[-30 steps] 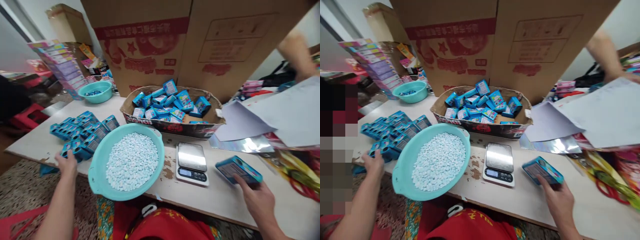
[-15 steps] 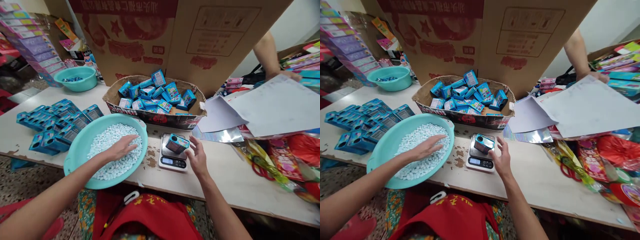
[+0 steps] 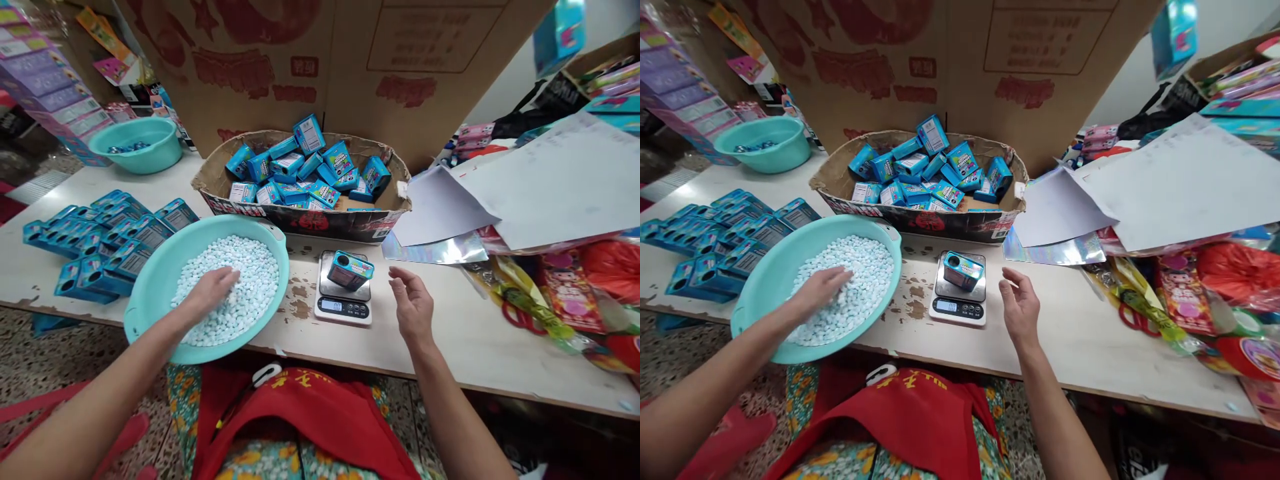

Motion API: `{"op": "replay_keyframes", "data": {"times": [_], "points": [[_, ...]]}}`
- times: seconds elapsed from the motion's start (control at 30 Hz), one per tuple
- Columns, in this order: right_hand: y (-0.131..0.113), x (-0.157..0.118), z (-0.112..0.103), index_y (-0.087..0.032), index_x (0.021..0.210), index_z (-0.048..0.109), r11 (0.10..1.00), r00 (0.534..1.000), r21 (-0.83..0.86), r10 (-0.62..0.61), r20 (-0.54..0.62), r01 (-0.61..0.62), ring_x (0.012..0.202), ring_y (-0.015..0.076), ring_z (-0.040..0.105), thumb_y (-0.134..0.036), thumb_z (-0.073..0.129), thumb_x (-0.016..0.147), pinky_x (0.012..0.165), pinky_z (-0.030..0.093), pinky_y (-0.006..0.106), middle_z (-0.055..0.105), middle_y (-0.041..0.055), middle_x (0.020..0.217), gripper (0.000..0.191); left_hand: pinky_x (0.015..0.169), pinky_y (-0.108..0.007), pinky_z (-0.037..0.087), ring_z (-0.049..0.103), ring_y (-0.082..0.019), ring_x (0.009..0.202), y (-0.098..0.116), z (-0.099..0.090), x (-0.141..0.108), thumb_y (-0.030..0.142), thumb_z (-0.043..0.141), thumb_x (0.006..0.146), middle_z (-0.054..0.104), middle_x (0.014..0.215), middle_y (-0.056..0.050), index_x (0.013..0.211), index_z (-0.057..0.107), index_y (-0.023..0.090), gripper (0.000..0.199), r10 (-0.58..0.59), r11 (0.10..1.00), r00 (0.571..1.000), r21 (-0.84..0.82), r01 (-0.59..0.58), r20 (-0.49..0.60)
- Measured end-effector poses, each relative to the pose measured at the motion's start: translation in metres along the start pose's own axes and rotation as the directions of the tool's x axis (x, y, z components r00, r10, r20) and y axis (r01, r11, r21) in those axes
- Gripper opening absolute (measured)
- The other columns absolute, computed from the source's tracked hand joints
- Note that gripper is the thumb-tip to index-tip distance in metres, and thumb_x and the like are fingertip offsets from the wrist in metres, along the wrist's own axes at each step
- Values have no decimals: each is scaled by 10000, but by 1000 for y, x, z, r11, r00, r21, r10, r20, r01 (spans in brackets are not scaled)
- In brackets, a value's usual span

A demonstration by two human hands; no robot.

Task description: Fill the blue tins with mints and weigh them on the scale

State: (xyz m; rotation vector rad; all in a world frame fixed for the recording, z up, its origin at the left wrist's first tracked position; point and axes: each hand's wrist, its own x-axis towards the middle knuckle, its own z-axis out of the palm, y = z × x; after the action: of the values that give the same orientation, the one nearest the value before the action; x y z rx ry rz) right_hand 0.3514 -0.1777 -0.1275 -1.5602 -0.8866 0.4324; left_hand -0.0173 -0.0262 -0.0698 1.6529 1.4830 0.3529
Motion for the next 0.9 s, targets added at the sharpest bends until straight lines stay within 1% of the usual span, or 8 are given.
{"op": "replay_keyframes", "data": {"times": [0.07, 0.13, 0.23, 0.37, 0.5, 0.6, 0.73, 0.9], "points": [[-5, 6, 10, -200, 1126, 614, 999, 998, 19, -50, 43, 49, 1072, 246, 588, -490, 587, 860, 933, 472, 452, 624, 108, 1160, 395, 392, -203, 265, 409, -109, 439, 5, -13, -2, 457, 554, 812, 508, 607, -8, 801, 545, 176, 281, -77, 890, 997, -453, 56, -27], [-9, 11, 18, -200, 1135, 610, 997, 995, 27, -76, 67, 75, 1085, 252, 582, -506, 555, 876, 934, 474, 456, 619, 110, 1168, 404, 362, -181, 278, 487, -123, 460, 11, -22, -2, 443, 530, 836, 565, 661, -45, 885, 560, 158, 291, -116, 669, 993, -738, 85, 9], [-10, 13, 26, -194, 1161, 600, 995, 991, 35, -97, 95, 94, 1103, 256, 573, -524, 494, 902, 944, 468, 464, 611, 118, 1189, 433, 324, -157, 278, 495, -118, 428, 20, -25, -1, 392, 405, 913, 557, 620, -59, 834, 553, 137, 305, -197, 438, 977, -884, 163, 82], [-10, 10, 35, -206, 1227, 541, 994, 987, 67, -95, 132, 87, 1117, 259, 567, -497, 668, 786, 954, 464, 449, 590, 113, 1228, 543, 322, -130, 300, 485, -83, 427, 22, -14, 5, 333, 383, 941, 572, 647, -61, 730, 507, 141, 311, -256, 264, 965, -956, 126, 57], [-37, 9, 52, -198, 1070, 599, 996, 989, 87, -33, 145, 20, 872, 214, 639, -395, 787, 682, 825, 524, 388, 657, 54, 970, 474, 285, -118, 242, 417, -57, 365, 25, -6, 5, 317, 456, 930, 512, 571, -12, 708, 497, 147, 282, -292, 227, 943, -946, 232, 161], [-82, 7, 76, -214, 1050, 611, 982, 979, 146, -144, 143, 123, 815, 190, 639, -363, 777, 708, 763, 530, 340, 654, 35, 930, 409, 269, -128, 197, 342, -48, 315, 45, -15, -4, 331, 464, 934, 419, 489, 38, 662, 456, 167, 318, -206, 175, 970, -970, 167, 130], [-140, -1, 128, -233, 1048, 624, 945, 866, 129, -328, 378, 302, 817, 185, 633, -356, 763, 740, 746, 515, 317, 657, 30, 947, 360, 279, -146, 196, 321, -43, 304, 91, -34, -19, 398, 564, 880, 382, 455, 63, 620, 419, 182, 368, -94, 122, 989, -988, -99, -111], [-158, -18, 189, -210, 1027, 625, 889, 725, 127, -436, 534, 441, 851, 200, 625, -375, 761, 749, 779, 491, 324, 671, 41, 952, 351, 398, -152, 371, 478, -55, 433, 107, -32, -13, 419, 720, 745, 463, 522, 49, 603, 465, 168, 386, -55, 249, 877, -858, -450, -477]]}}
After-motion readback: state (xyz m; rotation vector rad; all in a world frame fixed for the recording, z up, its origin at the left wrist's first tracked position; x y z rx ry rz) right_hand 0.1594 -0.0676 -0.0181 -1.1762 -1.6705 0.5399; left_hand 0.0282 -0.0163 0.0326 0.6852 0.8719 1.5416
